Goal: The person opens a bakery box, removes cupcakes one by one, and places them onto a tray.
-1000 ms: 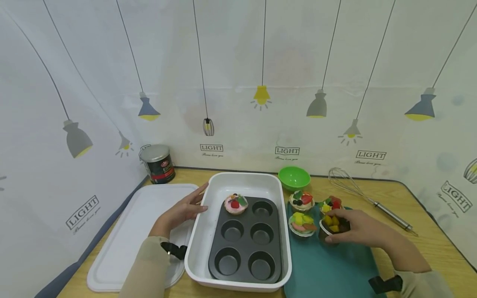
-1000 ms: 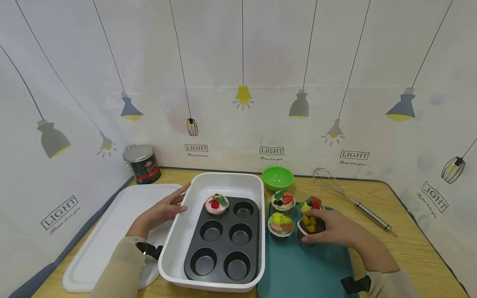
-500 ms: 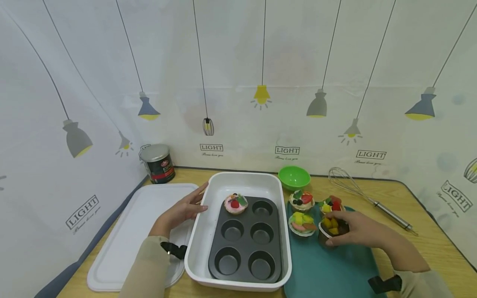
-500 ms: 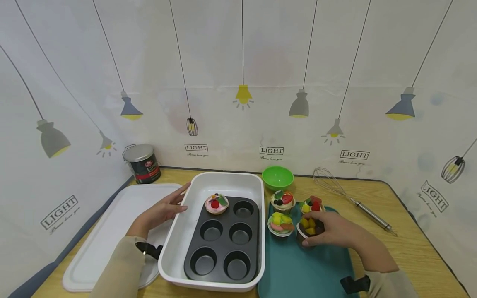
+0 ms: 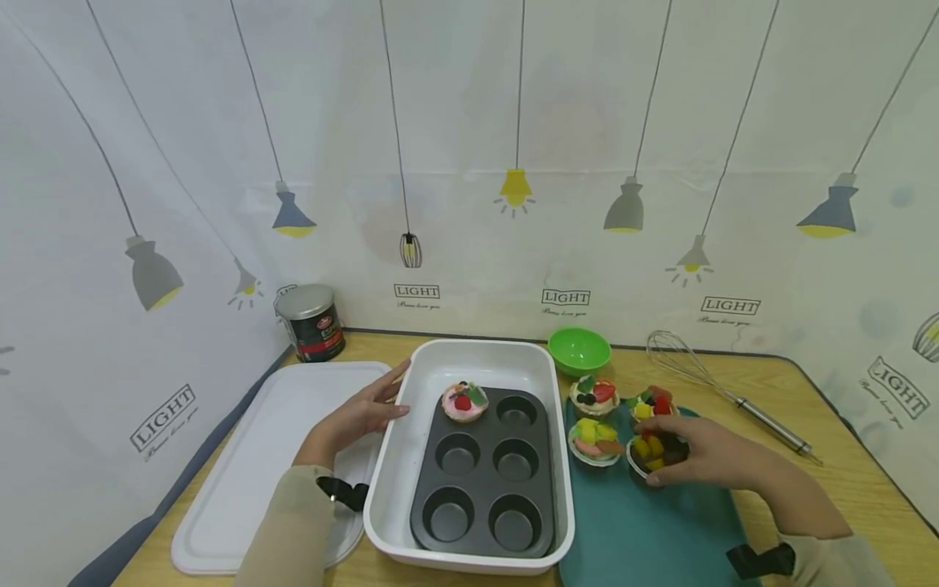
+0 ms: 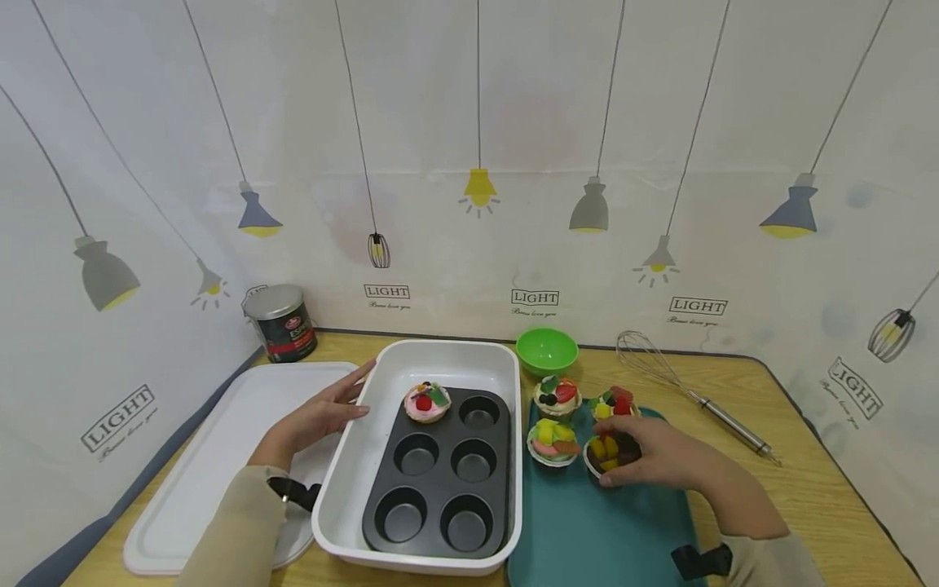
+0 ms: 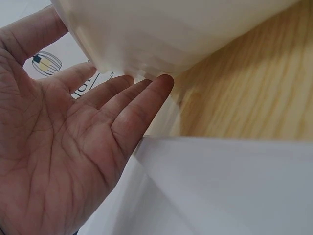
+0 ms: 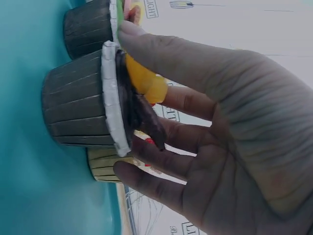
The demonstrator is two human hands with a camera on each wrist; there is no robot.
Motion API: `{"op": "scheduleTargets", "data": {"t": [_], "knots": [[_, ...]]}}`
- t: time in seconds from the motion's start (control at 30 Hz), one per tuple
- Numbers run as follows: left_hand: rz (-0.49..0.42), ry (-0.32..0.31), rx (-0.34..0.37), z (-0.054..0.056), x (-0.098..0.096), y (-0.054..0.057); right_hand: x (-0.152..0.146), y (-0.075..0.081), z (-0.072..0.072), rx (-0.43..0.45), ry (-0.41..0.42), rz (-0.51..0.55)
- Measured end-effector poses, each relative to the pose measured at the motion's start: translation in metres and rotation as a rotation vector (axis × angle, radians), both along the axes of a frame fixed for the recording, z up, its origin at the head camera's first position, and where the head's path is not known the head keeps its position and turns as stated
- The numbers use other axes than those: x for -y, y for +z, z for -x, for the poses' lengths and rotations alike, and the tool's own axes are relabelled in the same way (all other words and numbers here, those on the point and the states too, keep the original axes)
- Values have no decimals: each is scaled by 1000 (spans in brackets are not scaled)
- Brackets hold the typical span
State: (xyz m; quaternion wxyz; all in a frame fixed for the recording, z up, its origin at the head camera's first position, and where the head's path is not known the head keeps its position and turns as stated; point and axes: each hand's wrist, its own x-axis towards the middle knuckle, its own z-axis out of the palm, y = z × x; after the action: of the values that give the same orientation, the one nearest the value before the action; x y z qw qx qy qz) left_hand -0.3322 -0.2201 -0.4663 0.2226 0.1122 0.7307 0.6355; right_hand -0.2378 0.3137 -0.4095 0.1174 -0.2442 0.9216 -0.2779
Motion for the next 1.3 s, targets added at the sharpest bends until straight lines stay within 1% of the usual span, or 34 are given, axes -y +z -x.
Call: {"op": "scheduleTargets", "data": {"t": [0.2,0.33,0.63,0.73,0.83,0.97,1.13,1.23,1.3], "knots": [[-12,-6,6,2,0,-1,-1,5,-3,-84,21,1],[-13,2,8,3,0,-2,0,7,-3,-129,44,29],[6,17,10,2,1,-4,5,8,-6,-212,74,88],[9,9,8,2,1,-4,13,11,-8,-215,91,122],[8,-1,7,2,1,-5,30,19,-8,-209,118,141],[2,1,2,3,2,-5,64,38,-2,-219,176,142],[-6,3,0,1,3,-3,116,65,14,-227,264,142],[-7,-8,-1,1,2,-2,149,72,28,-252,310,157],[-9,-7,0,1,2,-2,170,73,38,-247,311,181]]}}
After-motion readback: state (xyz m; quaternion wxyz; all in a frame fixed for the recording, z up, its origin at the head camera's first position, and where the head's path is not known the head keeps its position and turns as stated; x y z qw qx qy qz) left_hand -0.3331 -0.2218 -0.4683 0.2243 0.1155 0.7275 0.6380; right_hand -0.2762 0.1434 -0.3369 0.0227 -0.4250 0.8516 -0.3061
